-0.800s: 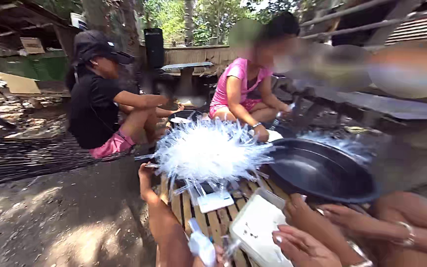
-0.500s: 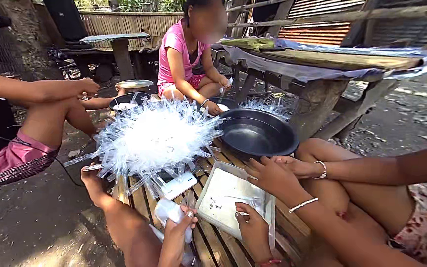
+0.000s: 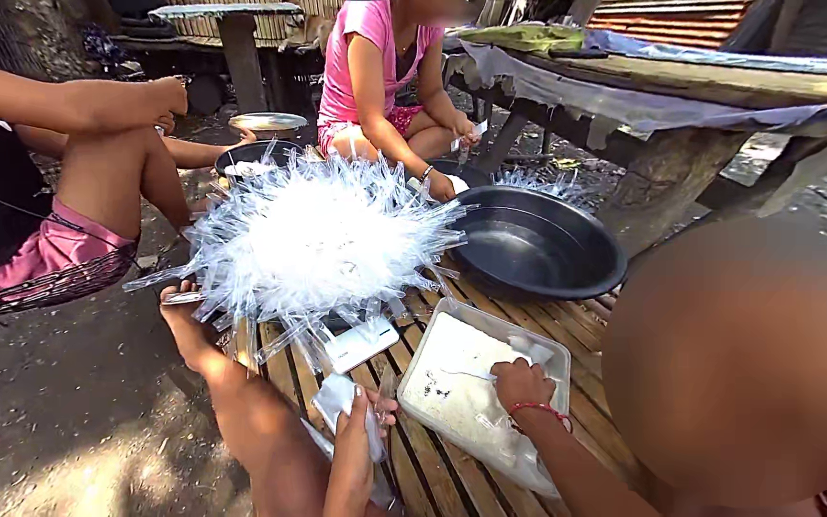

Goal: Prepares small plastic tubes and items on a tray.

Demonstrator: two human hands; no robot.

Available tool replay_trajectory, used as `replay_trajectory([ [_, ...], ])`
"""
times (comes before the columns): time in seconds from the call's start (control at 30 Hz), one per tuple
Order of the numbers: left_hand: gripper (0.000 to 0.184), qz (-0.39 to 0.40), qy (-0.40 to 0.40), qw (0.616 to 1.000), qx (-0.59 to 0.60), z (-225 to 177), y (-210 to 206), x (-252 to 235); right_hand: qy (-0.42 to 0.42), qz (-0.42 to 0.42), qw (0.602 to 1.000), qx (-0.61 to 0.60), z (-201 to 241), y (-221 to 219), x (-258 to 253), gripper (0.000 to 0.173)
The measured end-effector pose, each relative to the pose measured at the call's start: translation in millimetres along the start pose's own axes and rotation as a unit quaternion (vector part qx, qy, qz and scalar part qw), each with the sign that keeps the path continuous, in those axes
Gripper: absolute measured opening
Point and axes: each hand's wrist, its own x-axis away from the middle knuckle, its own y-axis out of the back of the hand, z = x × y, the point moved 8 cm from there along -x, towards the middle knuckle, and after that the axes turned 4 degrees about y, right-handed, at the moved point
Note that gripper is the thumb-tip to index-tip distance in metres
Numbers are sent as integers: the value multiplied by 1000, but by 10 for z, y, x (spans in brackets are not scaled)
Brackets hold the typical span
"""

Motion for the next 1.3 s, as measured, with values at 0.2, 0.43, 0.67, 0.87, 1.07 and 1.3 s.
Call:
replay_trajectory([
  [0.2,12,4,20,1000,-21,24,-34,5,128,179,975,28,-14,-137,-626,33],
  [0.43,11,18,19,999,-34,81,-71,-36,148,50,940,-303,162,-32,-724,21],
  [0.67,12,0,30,998,-49,109,-72,-60,36,-123,906,-404,24,47,-729,37],
  [0.87,12,4,33,998,-61,156,-93,-120,90,-29,952,-289,221,-240,-669,35],
  [1.07,11,-9,41,996,-75,164,-110,-165,224,179,941,-181,592,-437,-314,44],
  [1.3,9,-6,51,994,-94,164,-103,-154,171,34,953,-247,458,-112,-398,46],
])
